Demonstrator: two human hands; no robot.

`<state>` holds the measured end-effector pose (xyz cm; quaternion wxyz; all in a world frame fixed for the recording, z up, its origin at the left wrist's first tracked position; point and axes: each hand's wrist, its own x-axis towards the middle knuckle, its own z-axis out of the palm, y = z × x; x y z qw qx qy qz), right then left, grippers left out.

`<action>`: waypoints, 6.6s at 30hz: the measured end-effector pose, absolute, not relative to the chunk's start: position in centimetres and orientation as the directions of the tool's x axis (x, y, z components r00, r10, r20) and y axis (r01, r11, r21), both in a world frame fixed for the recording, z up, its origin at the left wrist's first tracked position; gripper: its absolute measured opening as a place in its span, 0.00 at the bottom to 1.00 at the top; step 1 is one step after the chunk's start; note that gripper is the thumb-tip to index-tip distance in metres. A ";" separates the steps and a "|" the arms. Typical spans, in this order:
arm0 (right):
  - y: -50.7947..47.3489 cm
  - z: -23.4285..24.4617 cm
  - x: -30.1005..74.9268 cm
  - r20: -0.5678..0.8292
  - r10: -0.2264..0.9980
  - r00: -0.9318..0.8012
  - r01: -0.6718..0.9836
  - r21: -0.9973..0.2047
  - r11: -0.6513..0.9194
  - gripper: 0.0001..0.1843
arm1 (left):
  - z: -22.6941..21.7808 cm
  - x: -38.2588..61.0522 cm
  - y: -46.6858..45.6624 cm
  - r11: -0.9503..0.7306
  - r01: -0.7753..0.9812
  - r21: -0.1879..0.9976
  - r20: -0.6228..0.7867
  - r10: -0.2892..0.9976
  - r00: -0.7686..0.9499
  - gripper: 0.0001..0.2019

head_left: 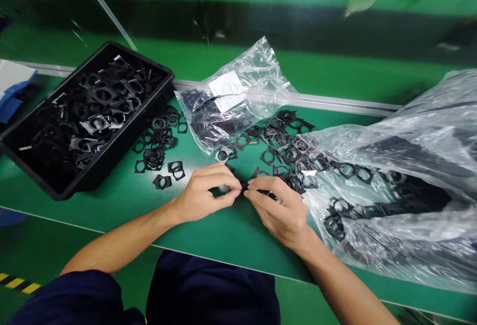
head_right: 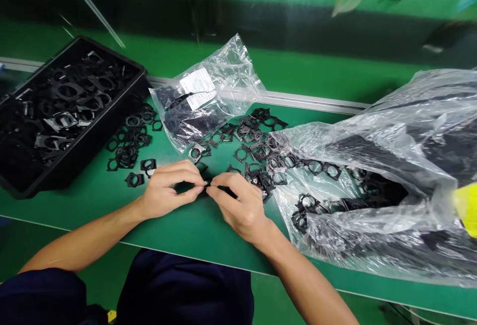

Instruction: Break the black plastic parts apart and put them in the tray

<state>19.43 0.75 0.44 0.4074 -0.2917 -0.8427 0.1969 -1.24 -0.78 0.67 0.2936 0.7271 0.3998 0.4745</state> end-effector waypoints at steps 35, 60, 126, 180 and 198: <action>0.7 0.5 19.1 0.621 0.606 -0.497 0.313 -0.523 0.792 0.14 | 1.5 -2.4 -0.3 -0.342 0.214 0.915 0.259 0.905 0.338 0.02; 1.1 1.8 18.8 0.327 0.873 -0.361 0.243 -0.871 0.427 0.06 | 1.4 -2.4 -0.4 -0.498 0.246 0.832 0.392 0.840 0.374 0.12; 1.1 1.6 18.5 -0.119 0.958 -0.263 0.058 -0.993 -0.107 0.11 | -0.1 -1.0 -0.4 0.360 -0.218 0.907 -0.341 0.933 0.118 0.18; 0.9 0.7 18.4 -0.052 0.950 -0.309 0.136 -0.991 -0.010 0.13 | 0.7 -1.2 -0.1 0.299 -0.097 0.949 -0.279 0.943 0.182 0.14; 1.1 1.4 18.4 0.027 0.911 -0.412 0.246 -0.959 0.139 0.06 | 0.5 -1.3 -0.5 0.257 -0.128 0.958 -0.246 0.964 0.097 0.13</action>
